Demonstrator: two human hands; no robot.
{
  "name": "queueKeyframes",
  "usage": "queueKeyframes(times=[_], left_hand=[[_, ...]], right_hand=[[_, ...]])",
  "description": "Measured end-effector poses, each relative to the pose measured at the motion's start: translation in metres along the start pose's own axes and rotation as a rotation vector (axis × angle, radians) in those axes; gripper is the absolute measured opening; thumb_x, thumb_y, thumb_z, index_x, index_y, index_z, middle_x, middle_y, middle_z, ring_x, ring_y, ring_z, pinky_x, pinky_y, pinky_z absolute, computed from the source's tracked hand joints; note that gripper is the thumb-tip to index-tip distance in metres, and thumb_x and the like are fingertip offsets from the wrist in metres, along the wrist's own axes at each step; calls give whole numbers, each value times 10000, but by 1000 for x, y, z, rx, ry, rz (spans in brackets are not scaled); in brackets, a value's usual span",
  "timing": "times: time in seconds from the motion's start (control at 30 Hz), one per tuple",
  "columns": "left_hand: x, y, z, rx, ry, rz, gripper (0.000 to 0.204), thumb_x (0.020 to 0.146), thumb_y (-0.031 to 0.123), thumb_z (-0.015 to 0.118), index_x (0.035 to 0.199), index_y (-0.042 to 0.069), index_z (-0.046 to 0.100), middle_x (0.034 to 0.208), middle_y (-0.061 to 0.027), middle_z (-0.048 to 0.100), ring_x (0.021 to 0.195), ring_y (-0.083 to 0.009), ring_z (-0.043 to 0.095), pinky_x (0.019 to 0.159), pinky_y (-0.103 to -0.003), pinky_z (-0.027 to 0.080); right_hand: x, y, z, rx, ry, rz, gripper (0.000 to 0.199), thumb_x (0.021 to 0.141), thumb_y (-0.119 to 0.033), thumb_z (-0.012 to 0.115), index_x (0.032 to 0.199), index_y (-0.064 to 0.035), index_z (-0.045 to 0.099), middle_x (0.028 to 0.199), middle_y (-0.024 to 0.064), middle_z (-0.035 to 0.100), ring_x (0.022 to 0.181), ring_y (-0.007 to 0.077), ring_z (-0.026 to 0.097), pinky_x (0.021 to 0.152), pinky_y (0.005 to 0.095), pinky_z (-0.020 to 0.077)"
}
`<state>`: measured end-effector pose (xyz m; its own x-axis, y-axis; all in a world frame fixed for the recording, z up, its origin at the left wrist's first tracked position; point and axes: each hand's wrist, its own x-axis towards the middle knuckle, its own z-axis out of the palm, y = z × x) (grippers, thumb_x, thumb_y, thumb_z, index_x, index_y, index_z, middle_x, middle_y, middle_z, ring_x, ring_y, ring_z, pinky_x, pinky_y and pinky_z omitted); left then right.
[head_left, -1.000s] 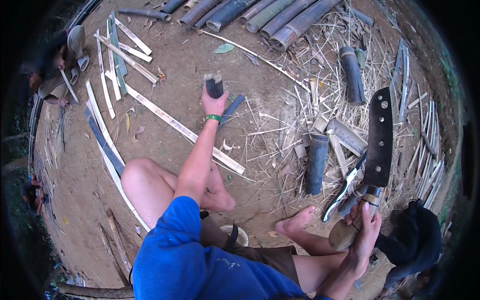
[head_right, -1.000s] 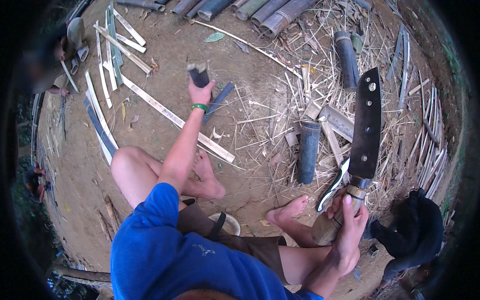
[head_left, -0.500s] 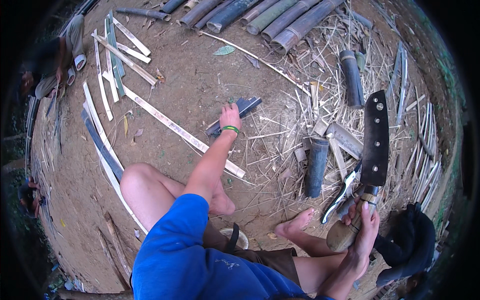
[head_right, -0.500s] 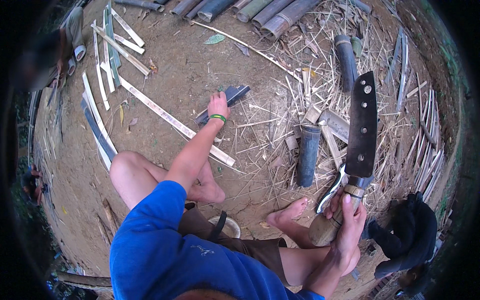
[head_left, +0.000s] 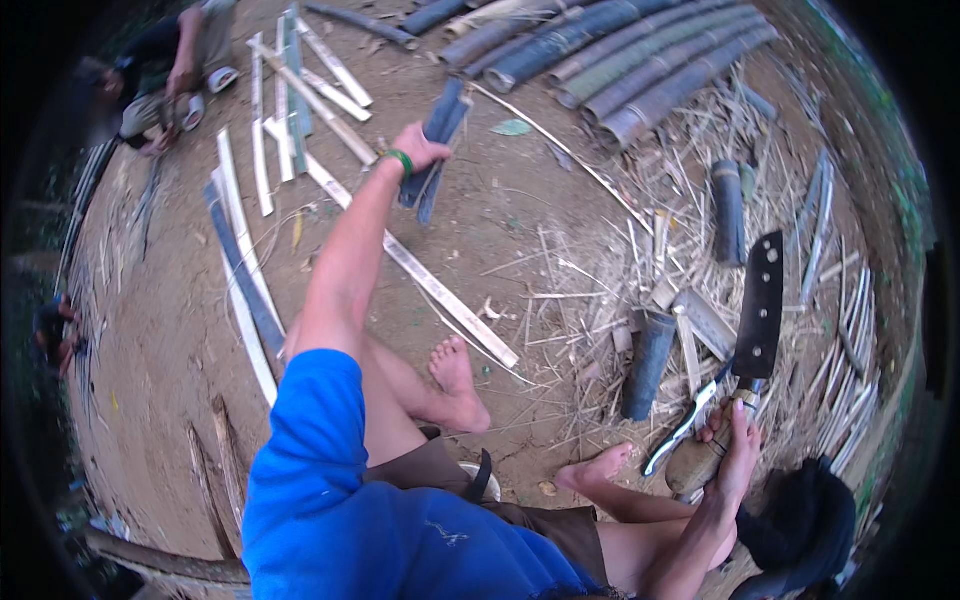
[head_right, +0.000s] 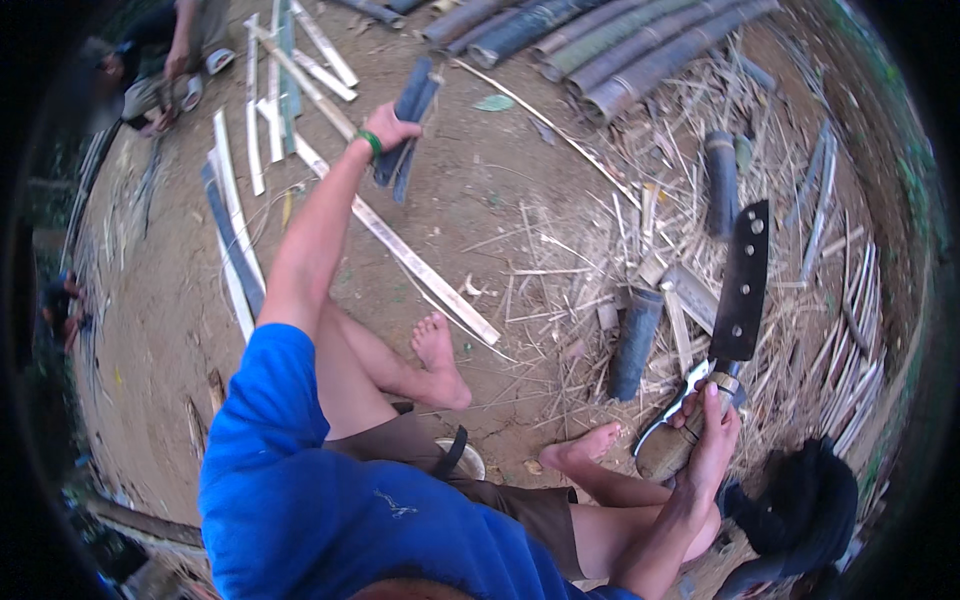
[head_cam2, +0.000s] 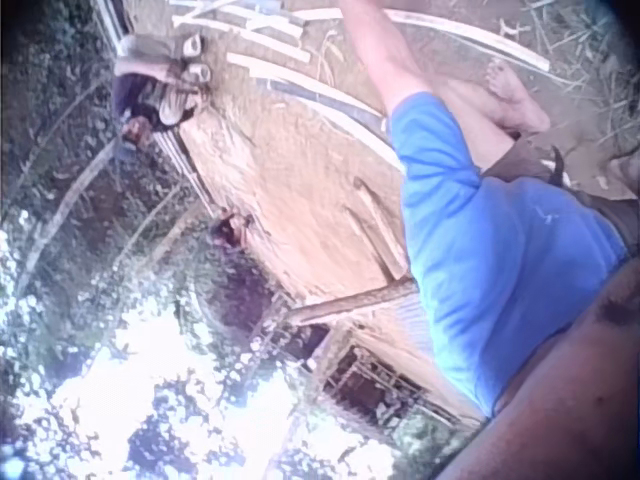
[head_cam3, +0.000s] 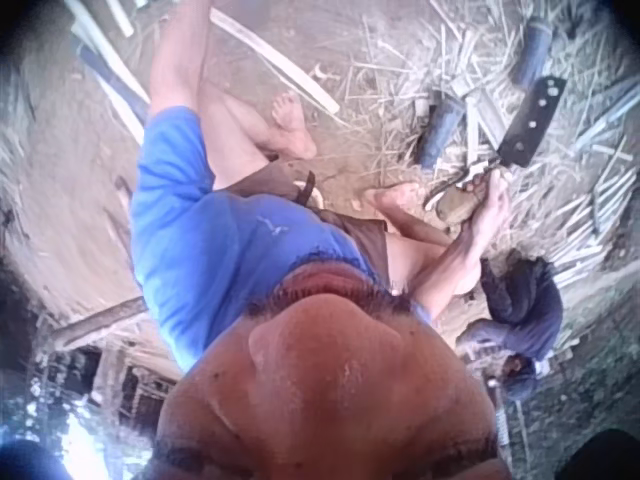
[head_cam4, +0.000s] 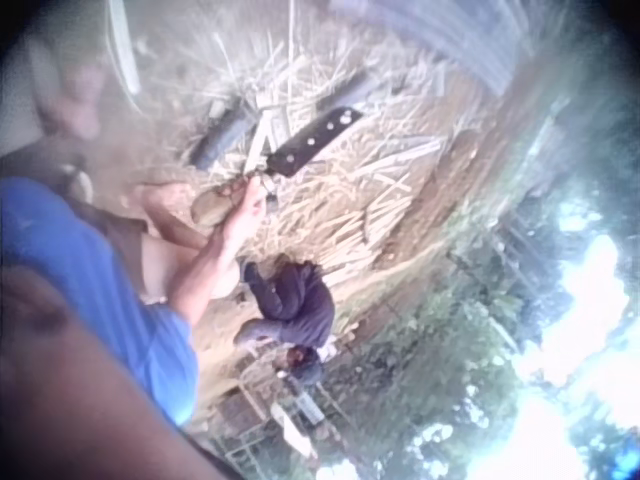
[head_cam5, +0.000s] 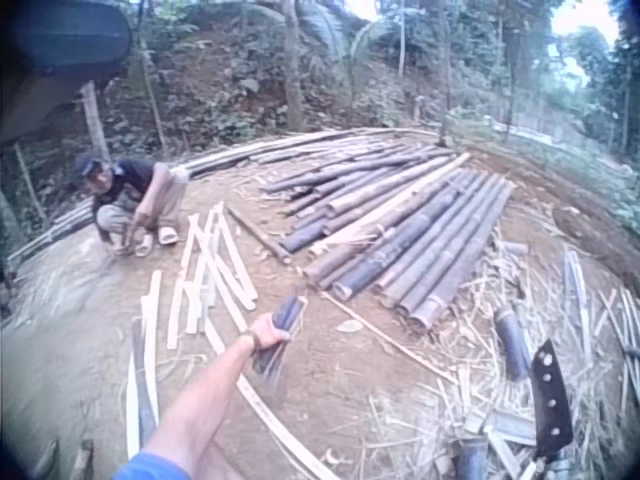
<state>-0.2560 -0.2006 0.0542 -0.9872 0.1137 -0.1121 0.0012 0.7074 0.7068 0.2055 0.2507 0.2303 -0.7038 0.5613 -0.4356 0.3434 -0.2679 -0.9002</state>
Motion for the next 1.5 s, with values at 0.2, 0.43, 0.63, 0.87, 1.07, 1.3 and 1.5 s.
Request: queueKeyframes(times=[0.2, 0.43, 0.63, 0.87, 1.07, 1.3, 1.5], left_hand=[[-56, -97, -121, -371, 301, -152, 663, 720, 267, 883, 1216, -75, 607, 1035, -171, 753, 875, -224, 747, 830, -353, 609], [-246, -325, -35, -1351, 995, -521, 588, 897, 325, 810, 1363, 81, 547, 1130, -152, 710, 948, -336, 734, 849, -563, 603], [-251, -372, -108, -1394, 1438, -767, 753, 912, 417, 802, 1469, 13, 495, 1382, -144, 640, 1189, -327, 654, 1020, -536, 534], [-207, -380, -364, -1486, 1423, -219, 759, 1069, 599, 370, 1578, 38, 318, 1547, -203, 472, 1360, -406, 523, 1142, -645, 398], [-208, -360, -289, -1492, 1292, -313, 509, 1118, 378, 218, 1439, 14, 371, 1239, -239, 623, 1150, -387, 636, 1002, -611, 533], [-170, -201, -217, -1169, 767, -381, 554, 1060, 508, 503, 1313, 18, 555, 787, -12, 469, 539, -112, 416, 467, -303, 380], [-115, 31, -155, -1046, 269, -95, 527, 1100, 512, 412, 1168, 36, 629, 725, 27, 490, 577, -91, 438, 514, -272, 371]], right_hand=[[19, 29, 9, -30, -19, 72, 281, 1041, -352, 639, 1008, -76, 596, 741, 16, 554, 603, 130, 552, 561, 284, 474], [37, 57, 50, -27, -114, 211, 312, 1019, -383, 663, 982, -81, 594, 721, 14, 564, 581, 131, 557, 550, 300, 499], [57, 77, 37, -85, -66, 282, 284, 996, -397, 695, 942, -143, 581, 707, -11, 565, 575, 133, 571, 546, 301, 515], [57, 81, 49, -130, -69, 278, 330, 989, -400, 700, 934, -101, 571, 700, 10, 554, 564, 150, 555, 533, 318, 489], [23, 61, 51, -190, -61, 271, 319, 997, -388, 688, 960, -89, 585, 705, 13, 554, 579, 154, 555, 542, 332, 493], [7, 36, 47, -270, -166, 203, 308, 999, -408, 681, 968, -118, 582, 705, 6, 562, 556, 133, 552, 537, 289, 479], [3, 14, 7, -200, -163, 116, 253, 971, -316, 740, 978, -97, 615, 759, 15, 611, 601, 117, 585, 532, 272, 473]])
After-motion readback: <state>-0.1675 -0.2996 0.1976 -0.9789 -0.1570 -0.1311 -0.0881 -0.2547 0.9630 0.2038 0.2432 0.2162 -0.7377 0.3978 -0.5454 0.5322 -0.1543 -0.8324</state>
